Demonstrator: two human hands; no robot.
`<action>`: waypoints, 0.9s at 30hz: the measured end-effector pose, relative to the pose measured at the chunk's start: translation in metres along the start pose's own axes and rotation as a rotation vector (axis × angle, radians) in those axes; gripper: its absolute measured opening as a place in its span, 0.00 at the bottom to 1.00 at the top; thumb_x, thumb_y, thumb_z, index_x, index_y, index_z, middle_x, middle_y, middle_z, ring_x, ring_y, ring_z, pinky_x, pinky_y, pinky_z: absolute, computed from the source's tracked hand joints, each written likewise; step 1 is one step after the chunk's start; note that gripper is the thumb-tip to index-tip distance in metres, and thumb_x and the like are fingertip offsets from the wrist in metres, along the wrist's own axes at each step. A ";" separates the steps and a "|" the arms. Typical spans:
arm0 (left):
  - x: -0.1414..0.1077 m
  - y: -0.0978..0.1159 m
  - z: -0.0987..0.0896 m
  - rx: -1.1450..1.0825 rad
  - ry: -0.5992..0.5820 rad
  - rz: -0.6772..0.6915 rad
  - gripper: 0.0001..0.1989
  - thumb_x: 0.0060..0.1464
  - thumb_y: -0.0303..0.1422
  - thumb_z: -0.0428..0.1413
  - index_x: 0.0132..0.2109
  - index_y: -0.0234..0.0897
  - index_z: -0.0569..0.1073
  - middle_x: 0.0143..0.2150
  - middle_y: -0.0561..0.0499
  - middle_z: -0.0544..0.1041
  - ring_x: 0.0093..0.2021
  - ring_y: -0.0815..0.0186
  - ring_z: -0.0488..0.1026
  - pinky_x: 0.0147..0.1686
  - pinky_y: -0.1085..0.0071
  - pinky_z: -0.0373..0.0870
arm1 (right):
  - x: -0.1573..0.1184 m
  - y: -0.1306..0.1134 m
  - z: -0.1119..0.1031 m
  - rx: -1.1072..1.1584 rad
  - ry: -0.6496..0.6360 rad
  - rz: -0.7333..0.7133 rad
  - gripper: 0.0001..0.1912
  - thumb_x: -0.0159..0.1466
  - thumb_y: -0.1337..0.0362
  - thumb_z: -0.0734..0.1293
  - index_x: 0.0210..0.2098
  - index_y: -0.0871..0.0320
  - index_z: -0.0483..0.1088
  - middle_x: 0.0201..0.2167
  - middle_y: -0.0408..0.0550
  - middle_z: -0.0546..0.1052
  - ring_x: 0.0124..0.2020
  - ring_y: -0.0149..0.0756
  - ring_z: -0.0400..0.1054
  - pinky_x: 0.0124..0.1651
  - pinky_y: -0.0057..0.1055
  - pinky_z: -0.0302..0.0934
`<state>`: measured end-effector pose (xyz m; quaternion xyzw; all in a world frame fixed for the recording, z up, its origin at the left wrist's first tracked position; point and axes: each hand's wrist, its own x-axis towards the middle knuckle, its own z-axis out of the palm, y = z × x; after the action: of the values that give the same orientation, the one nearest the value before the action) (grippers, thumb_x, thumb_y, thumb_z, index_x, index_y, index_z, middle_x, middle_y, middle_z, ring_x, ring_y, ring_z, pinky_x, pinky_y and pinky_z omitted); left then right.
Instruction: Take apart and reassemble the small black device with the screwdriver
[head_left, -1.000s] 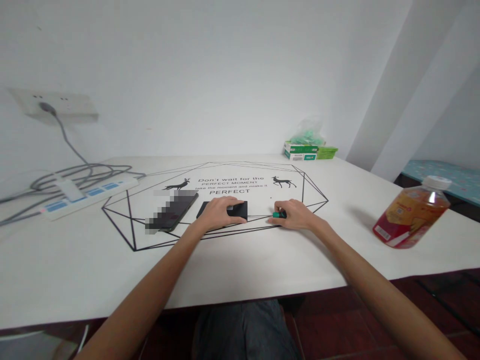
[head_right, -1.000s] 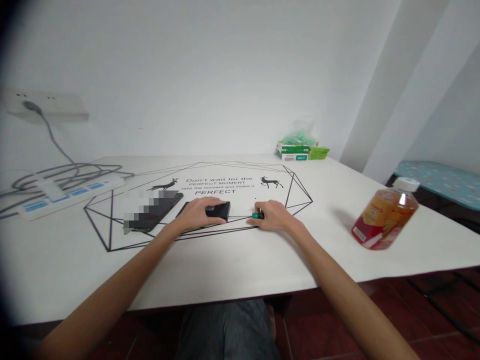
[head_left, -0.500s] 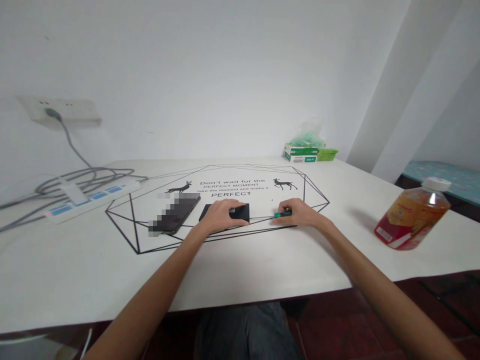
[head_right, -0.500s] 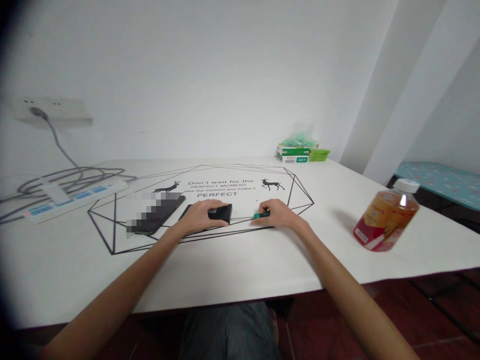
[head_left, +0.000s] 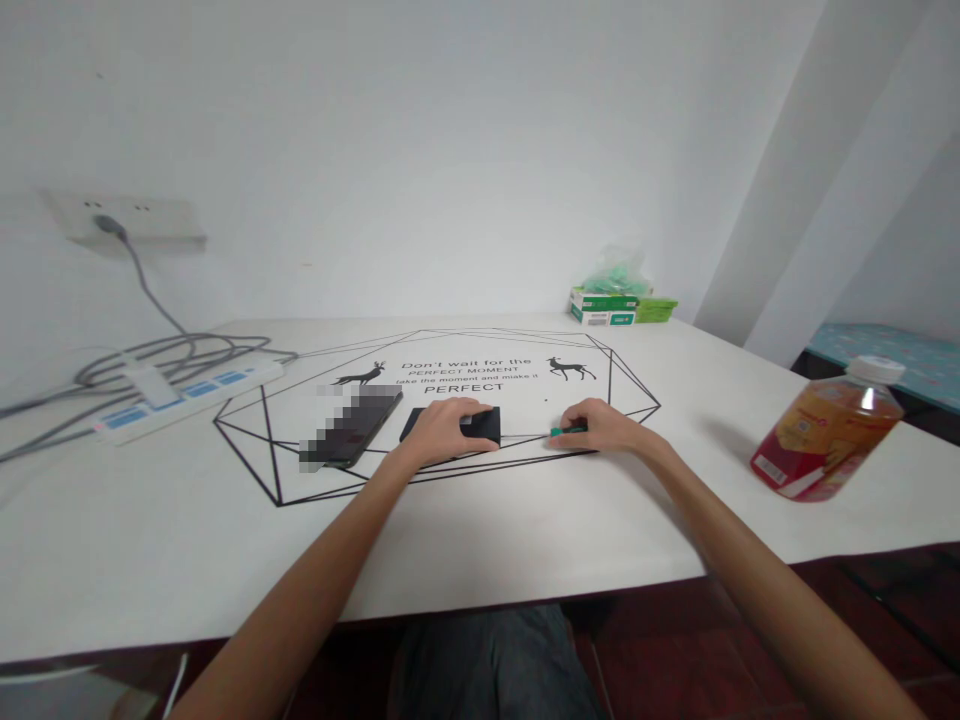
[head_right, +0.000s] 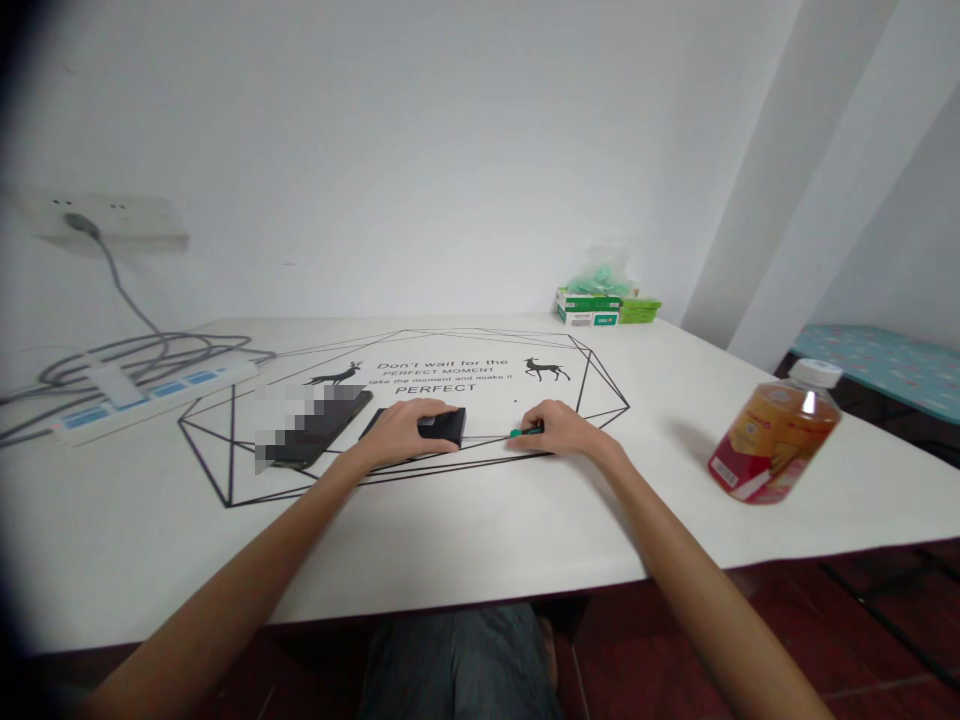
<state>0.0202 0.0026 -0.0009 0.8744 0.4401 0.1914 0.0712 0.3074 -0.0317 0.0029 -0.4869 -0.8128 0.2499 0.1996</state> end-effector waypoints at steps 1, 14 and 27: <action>0.000 0.000 0.000 -0.001 0.002 0.000 0.36 0.41 0.59 0.58 0.54 0.45 0.74 0.55 0.49 0.75 0.54 0.53 0.70 0.52 0.63 0.66 | 0.000 0.001 0.000 0.006 0.009 -0.001 0.24 0.53 0.44 0.67 0.18 0.58 0.62 0.17 0.38 0.58 0.22 0.28 0.51 0.27 0.28 0.45; 0.000 0.001 0.000 0.002 0.010 0.003 0.36 0.41 0.58 0.59 0.54 0.45 0.74 0.55 0.49 0.75 0.55 0.53 0.70 0.54 0.62 0.65 | -0.001 -0.006 0.004 0.031 0.059 0.037 0.22 0.56 0.44 0.65 0.26 0.58 0.65 0.18 0.38 0.62 0.22 0.28 0.53 0.27 0.28 0.46; -0.001 0.001 0.000 -0.004 0.011 0.004 0.35 0.41 0.59 0.58 0.53 0.45 0.74 0.53 0.50 0.76 0.53 0.53 0.71 0.52 0.62 0.66 | -0.003 -0.006 0.001 0.130 -0.007 0.074 0.25 0.52 0.43 0.68 0.20 0.58 0.60 0.17 0.37 0.60 0.19 0.26 0.53 0.25 0.28 0.47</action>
<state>0.0203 0.0017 -0.0007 0.8742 0.4382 0.1973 0.0699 0.3040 -0.0370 0.0058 -0.5020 -0.7769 0.3110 0.2184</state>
